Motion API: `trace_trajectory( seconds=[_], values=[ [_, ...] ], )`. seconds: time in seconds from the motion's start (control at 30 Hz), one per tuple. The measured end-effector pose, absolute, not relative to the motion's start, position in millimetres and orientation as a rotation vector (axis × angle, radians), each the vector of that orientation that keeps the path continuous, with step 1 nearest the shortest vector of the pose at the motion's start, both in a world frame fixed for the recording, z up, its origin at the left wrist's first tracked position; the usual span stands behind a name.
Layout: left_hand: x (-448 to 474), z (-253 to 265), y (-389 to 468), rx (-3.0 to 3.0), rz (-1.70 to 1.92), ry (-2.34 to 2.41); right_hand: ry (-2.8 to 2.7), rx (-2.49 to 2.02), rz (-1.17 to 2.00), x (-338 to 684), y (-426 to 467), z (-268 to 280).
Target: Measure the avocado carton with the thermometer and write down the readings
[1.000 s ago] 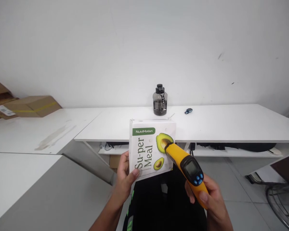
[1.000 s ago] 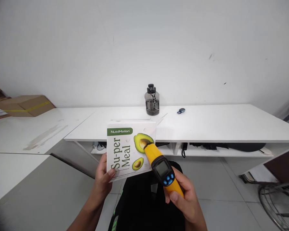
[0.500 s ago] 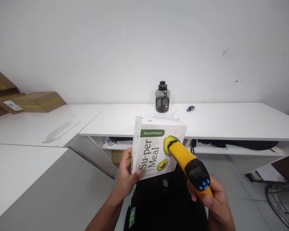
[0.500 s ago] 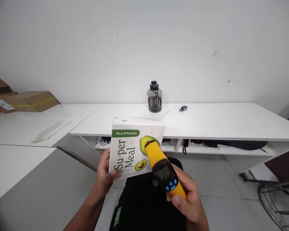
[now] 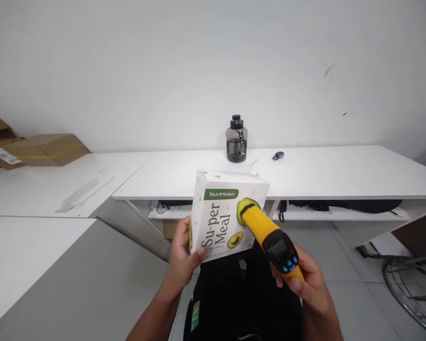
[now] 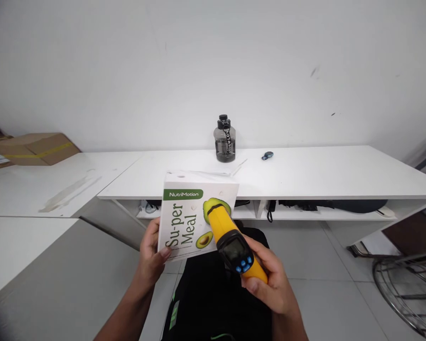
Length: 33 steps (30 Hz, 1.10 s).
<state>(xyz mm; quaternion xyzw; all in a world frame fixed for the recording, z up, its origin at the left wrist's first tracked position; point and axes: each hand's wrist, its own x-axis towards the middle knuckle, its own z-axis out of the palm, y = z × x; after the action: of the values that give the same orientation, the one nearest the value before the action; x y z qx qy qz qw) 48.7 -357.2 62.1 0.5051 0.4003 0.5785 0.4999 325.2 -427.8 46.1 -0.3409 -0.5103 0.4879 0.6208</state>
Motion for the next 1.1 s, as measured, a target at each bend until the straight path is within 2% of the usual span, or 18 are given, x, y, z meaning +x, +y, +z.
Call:
trace_trajectory(
  seconds=[0.13, 0.3, 0.37, 0.47, 0.6, 0.83, 1.1],
  values=[
    [40.8, 60.1, -332.1, 1.124, 1.580, 1.217, -1.120, -0.692, 1.023, 312.2, -417.9, 45.1],
    [19.5, 71.8, -243.1, 1.183, 1.854, 1.684, -0.937, -0.843, 0.455, 309.2, -397.8, 37.8],
    [10.6, 78.7, -202.1, 1.200, 1.860, 1.865, -0.874, -0.892, 0.269, 312.9, -392.0, 35.7],
    [2.9, 84.1, -154.7, 1.148, 1.675, 2.182, -0.827, -0.918, 0.152, 320.7, -387.6, 35.5],
    [5.2, 72.3, -126.0, 1.277, 1.505, 2.253, -0.762, -0.914, 0.111, 328.4, -385.5, 36.7],
    [4.7, 35.0, -109.2, 1.388, 1.339, 2.256, -0.734, -0.965, 0.131, 328.9, -381.7, 35.1],
    [10.2, 40.8, -113.7, 1.449, 1.017, 2.465, -0.721, -0.970, 0.010, 323.7, -370.7, 26.8]
  ],
)
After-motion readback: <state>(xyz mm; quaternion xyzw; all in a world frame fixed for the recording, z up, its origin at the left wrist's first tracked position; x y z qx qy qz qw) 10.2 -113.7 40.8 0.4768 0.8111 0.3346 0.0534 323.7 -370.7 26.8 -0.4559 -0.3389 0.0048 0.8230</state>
